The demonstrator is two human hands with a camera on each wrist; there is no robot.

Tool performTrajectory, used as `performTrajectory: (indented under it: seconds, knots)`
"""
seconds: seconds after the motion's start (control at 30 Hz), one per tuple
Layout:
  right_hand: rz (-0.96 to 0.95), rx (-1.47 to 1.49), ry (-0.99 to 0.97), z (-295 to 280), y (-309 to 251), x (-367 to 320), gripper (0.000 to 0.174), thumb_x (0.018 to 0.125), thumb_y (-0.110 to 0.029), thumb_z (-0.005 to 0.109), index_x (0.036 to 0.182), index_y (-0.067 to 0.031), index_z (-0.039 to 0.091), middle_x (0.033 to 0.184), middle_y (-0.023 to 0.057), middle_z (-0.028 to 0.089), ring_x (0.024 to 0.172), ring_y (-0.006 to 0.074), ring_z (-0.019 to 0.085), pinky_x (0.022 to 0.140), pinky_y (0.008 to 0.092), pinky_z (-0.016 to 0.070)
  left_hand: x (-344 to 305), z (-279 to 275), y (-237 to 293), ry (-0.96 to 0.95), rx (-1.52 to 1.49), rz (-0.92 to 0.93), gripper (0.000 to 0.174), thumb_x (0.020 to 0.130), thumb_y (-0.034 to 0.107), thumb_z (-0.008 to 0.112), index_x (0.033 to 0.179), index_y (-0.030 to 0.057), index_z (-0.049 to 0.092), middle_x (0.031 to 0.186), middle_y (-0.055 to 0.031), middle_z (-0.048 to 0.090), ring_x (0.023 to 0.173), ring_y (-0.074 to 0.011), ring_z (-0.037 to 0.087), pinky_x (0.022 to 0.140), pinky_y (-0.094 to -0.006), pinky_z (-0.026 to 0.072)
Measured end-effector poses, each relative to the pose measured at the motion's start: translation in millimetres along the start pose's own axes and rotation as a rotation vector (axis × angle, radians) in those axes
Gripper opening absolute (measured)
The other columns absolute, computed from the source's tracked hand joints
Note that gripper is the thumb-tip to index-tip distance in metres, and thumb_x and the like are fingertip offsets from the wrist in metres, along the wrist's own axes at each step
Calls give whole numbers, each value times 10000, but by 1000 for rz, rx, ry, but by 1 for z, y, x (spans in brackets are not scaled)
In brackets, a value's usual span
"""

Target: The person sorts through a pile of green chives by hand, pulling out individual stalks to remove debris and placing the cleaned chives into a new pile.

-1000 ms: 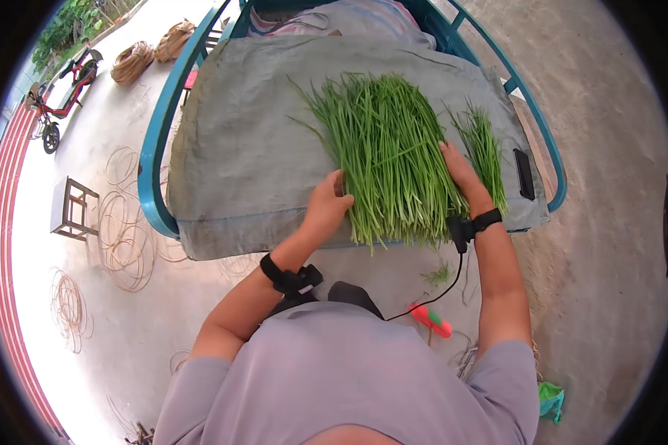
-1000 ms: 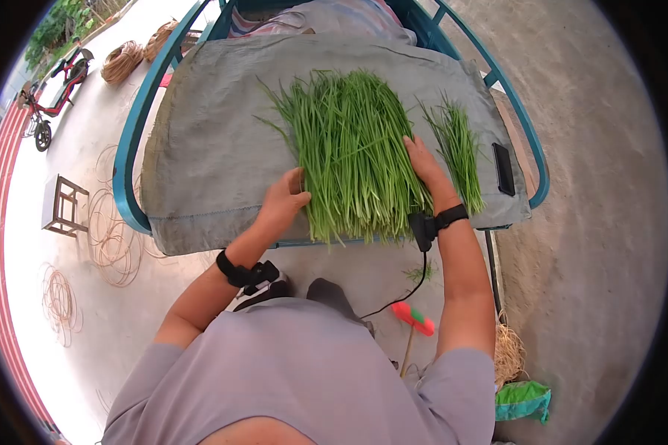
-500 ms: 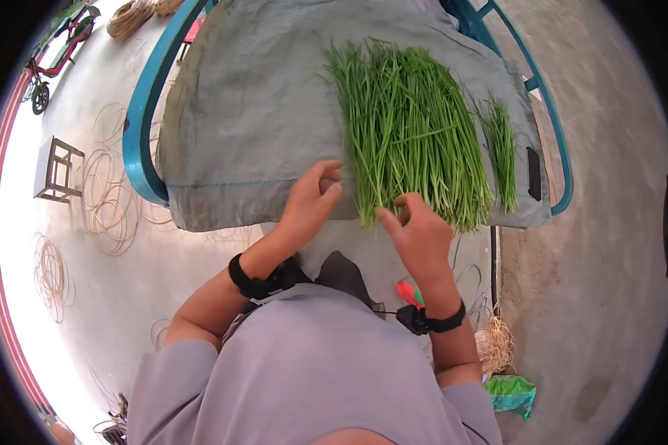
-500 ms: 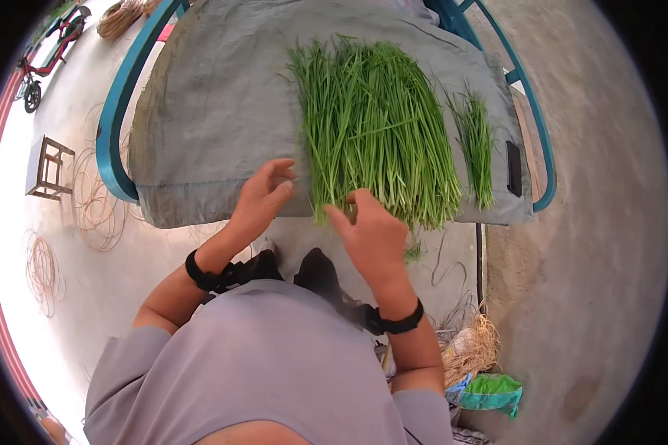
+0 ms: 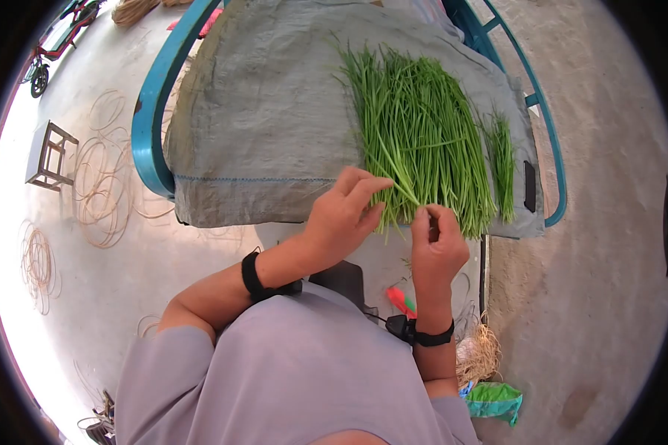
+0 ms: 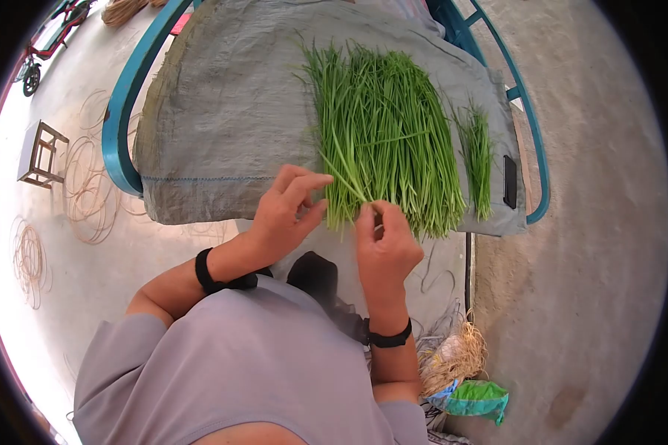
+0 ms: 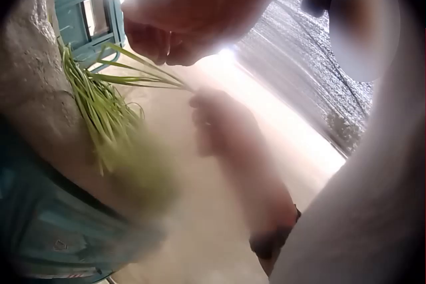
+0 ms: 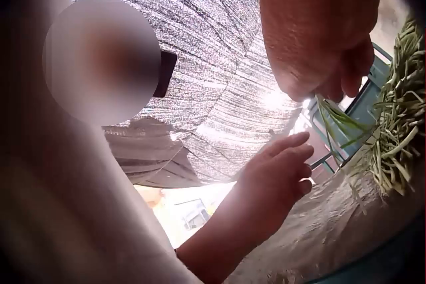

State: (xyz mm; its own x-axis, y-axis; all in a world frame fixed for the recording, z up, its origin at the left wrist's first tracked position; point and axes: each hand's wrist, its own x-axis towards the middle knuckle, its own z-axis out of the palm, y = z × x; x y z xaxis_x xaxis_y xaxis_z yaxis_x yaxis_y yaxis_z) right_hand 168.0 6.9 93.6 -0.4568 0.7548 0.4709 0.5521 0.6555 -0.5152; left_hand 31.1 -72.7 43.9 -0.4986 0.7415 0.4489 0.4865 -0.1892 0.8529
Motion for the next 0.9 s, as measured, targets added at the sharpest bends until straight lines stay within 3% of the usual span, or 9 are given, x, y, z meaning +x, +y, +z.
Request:
performTrajectory:
  seconds: [0.27, 0.37, 0.5, 0.53, 0.63, 0.7, 0.77, 0.87, 0.9]
  knots:
    - [113, 0, 152, 4, 14, 15, 80, 858, -119, 646, 907, -56, 638, 716, 22, 635, 546, 58, 530, 508, 223, 434, 14, 18, -69, -106, 163, 2, 366, 764, -1, 650, 1108, 52, 539, 1011, -129, 508, 860, -270, 559, 755, -354, 474]
    - [231, 250, 244, -8, 2, 26, 104, 874, -102, 626, 965, -55, 618, 769, 31, 658, 533, 53, 528, 502, 192, 430, 18, 16, -81, -190, 169, 0, 341, 768, -7, 640, 1091, 46, 545, 1013, -128, 513, 863, -258, 563, 748, -344, 476]
    - [-21, 533, 480, -27, -2, 29, 143, 904, -50, 564, 1035, 9, 559, 861, 123, 662, 558, 65, 558, 508, 167, 432, 28, 10, -81, -240, -37, -126, 348, 759, -19, 639, 1090, 49, 554, 1016, -121, 518, 839, -213, 573, 709, -316, 483]
    - [-103, 476, 498, -32, -1, 28, 149, 907, -36, 554, 1041, 26, 544, 866, 153, 656, 569, 77, 573, 519, 171, 444, 31, 6, -77, -172, -32, -119, 358, 759, -20, 638, 1100, 54, 558, 1025, -115, 524, 838, -201, 574, 703, -313, 485]
    - [9, 495, 267, -37, -10, 24, 150, 903, -41, 564, 1039, 19, 546, 870, 143, 658, 568, 81, 576, 529, 175, 451, 35, -7, -48, 0, -28, -76, 392, 755, -15, 645, 1131, 69, 570, 1064, -94, 544, 841, -184, 577, 697, -309, 490]
    - [-31, 502, 180, -34, -11, 19, 185, 868, -13, 600, 1049, -3, 561, 883, 127, 658, 591, 92, 593, 524, 184, 460, 40, -11, -17, 66, -21, 2, 424, 746, -4, 662, 1153, 80, 579, 1110, -79, 556, 852, -196, 577, 709, -314, 493]
    - [-100, 444, 48, -29, -14, 15, 251, 838, 12, 624, 1080, -13, 563, 878, 110, 659, 617, 99, 605, 522, 192, 467, 45, -3, 3, 92, 83, 242, 437, 733, -3, 672, 1153, 85, 587, 1125, -66, 577, 861, -217, 575, 729, -317, 491]
    - [-580, 332, -184, -15, -10, 27, 398, 781, 37, 655, 1156, -34, 544, 1013, 122, 629, 697, 122, 622, 527, 206, 484, 48, 8, -8, 26, 103, 423, 450, 688, -4, 674, 1120, 92, 591, 1122, -50, 598, 893, -253, 569, 753, -329, 487]
    - [-513, 368, -151, -12, -11, 25, 441, 771, 36, 659, 1184, -42, 527, 1076, 131, 599, 738, 136, 625, 533, 212, 491, 53, 9, -8, -8, 89, 455, 453, 669, -4, 673, 1104, 94, 591, 1117, -46, 603, 907, -265, 567, 760, -334, 485]
